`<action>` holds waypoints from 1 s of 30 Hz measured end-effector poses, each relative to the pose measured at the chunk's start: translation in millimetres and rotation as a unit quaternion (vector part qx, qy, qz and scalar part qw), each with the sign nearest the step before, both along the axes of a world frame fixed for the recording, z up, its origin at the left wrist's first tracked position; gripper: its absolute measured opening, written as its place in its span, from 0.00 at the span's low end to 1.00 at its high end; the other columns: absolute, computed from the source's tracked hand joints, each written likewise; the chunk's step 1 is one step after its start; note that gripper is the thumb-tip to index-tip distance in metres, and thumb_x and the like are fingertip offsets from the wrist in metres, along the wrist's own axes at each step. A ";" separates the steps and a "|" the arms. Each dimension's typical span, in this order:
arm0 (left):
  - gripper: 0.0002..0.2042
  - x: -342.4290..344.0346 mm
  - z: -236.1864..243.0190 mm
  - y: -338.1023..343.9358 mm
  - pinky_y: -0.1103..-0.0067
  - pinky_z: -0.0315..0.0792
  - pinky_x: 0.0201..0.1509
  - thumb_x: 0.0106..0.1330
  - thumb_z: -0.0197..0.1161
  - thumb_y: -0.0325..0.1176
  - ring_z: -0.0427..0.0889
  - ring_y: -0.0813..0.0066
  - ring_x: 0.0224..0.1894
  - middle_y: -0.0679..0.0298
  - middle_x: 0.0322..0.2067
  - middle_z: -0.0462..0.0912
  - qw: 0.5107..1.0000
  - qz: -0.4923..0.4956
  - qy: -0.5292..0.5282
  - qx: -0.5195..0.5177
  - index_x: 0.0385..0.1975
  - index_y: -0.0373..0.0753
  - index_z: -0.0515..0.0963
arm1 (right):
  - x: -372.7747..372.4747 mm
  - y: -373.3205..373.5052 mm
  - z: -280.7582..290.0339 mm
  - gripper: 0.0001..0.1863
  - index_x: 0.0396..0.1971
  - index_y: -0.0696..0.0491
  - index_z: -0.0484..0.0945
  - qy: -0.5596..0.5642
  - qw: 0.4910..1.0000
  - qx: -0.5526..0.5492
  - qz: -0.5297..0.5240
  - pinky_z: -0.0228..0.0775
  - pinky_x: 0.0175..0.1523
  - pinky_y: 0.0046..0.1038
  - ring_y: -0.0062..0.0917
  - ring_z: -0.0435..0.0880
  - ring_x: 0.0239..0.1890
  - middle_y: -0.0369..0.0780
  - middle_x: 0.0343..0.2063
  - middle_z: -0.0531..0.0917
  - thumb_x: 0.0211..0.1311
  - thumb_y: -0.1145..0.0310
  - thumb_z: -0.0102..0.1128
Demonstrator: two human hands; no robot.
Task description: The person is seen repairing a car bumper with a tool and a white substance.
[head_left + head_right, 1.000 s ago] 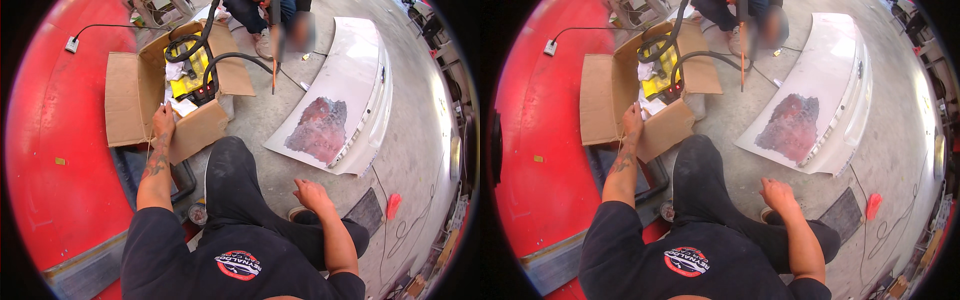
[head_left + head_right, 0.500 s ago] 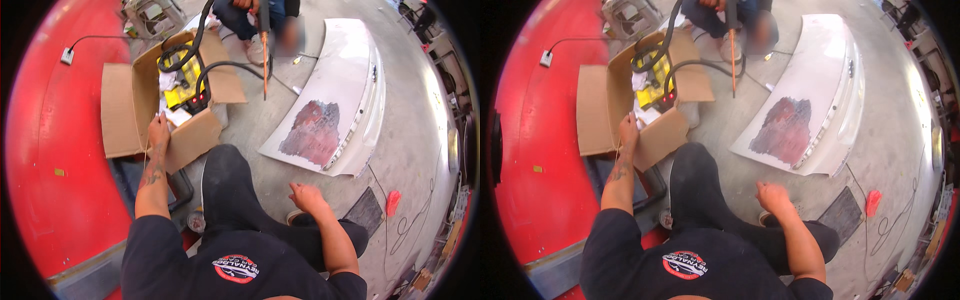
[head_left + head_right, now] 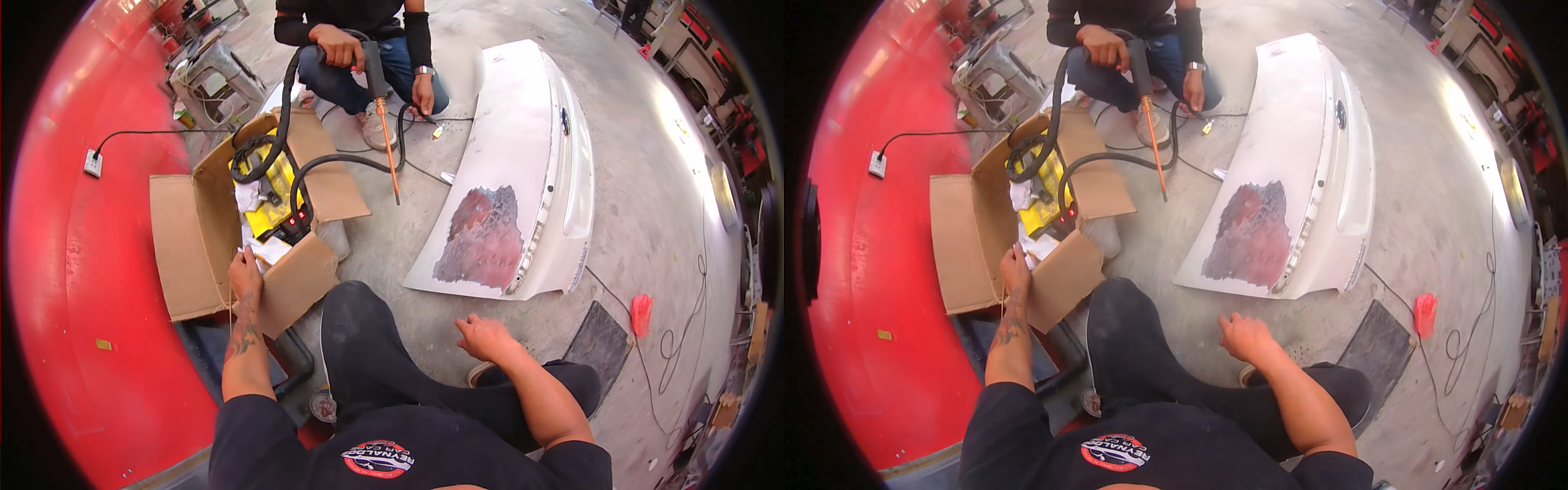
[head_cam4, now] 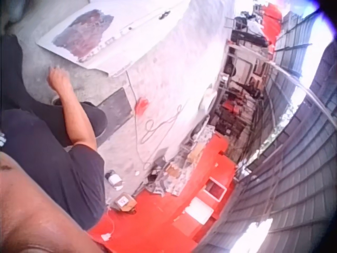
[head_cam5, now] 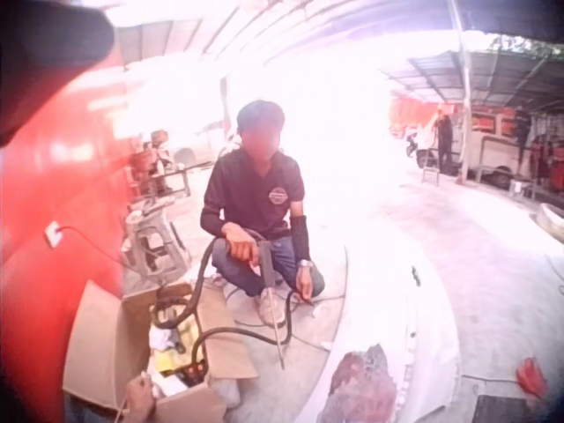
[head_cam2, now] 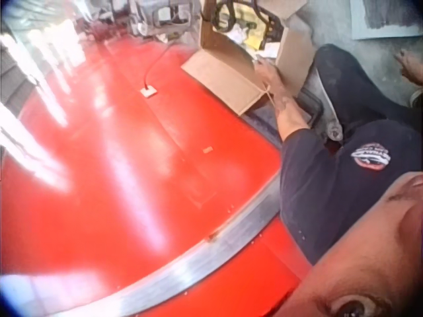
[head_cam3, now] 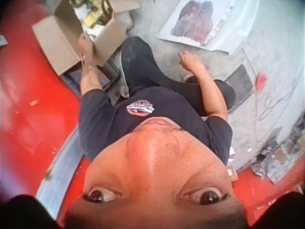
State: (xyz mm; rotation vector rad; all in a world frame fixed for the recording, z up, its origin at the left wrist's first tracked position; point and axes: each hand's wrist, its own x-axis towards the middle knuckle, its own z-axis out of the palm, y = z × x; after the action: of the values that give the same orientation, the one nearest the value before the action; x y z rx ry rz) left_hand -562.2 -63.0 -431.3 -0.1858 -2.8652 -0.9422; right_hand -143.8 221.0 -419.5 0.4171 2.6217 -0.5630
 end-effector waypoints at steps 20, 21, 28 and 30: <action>0.22 11.4 14.4 9.2 0.62 0.69 0.35 0.65 0.51 0.49 0.78 0.45 0.33 0.46 0.26 0.79 1.000 0.014 0.001 -0.022 0.27 0.32 0.77 | 8.6 4.8 -17.6 0.19 0.44 0.52 0.71 0.019 0.999 -0.018 -0.021 0.72 0.41 0.40 0.42 0.79 0.40 0.48 0.39 0.76 0.55 0.59 0.58; 0.22 11.2 13.8 8.1 0.62 0.69 0.35 0.65 0.51 0.49 0.78 0.45 0.33 0.46 0.26 0.79 1.000 0.014 -0.002 -0.023 0.27 0.32 0.77 | 9.3 4.7 -19.6 0.19 0.44 0.52 0.71 0.021 0.999 -0.017 -0.021 0.72 0.41 0.40 0.42 0.79 0.40 0.48 0.39 0.76 0.55 0.59 0.58; 0.21 8.8 9.7 6.0 0.62 0.69 0.35 0.65 0.51 0.49 0.78 0.46 0.33 0.46 0.26 0.79 1.000 0.018 0.003 -0.022 0.27 0.32 0.77 | 8.1 3.5 -23.2 0.17 0.42 0.53 0.72 -0.034 0.999 -0.027 -0.013 0.72 0.41 0.41 0.42 0.79 0.40 0.48 0.37 0.76 0.55 0.60 0.59; 0.22 9.5 11.1 6.2 0.62 0.69 0.35 0.65 0.51 0.49 0.78 0.46 0.33 0.46 0.26 0.79 1.000 0.015 -0.006 -0.010 0.28 0.33 0.77 | 6.4 3.1 -21.5 0.17 0.42 0.52 0.72 -0.037 0.999 -0.026 -0.014 0.72 0.41 0.41 0.41 0.79 0.41 0.47 0.38 0.76 0.54 0.60 0.59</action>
State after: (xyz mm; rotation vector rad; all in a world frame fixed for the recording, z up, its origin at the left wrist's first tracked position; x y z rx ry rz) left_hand -552.8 -56.8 -420.3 -0.1396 -2.8801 -0.9122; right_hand -137.4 224.1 -440.9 0.4514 2.5280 -0.6115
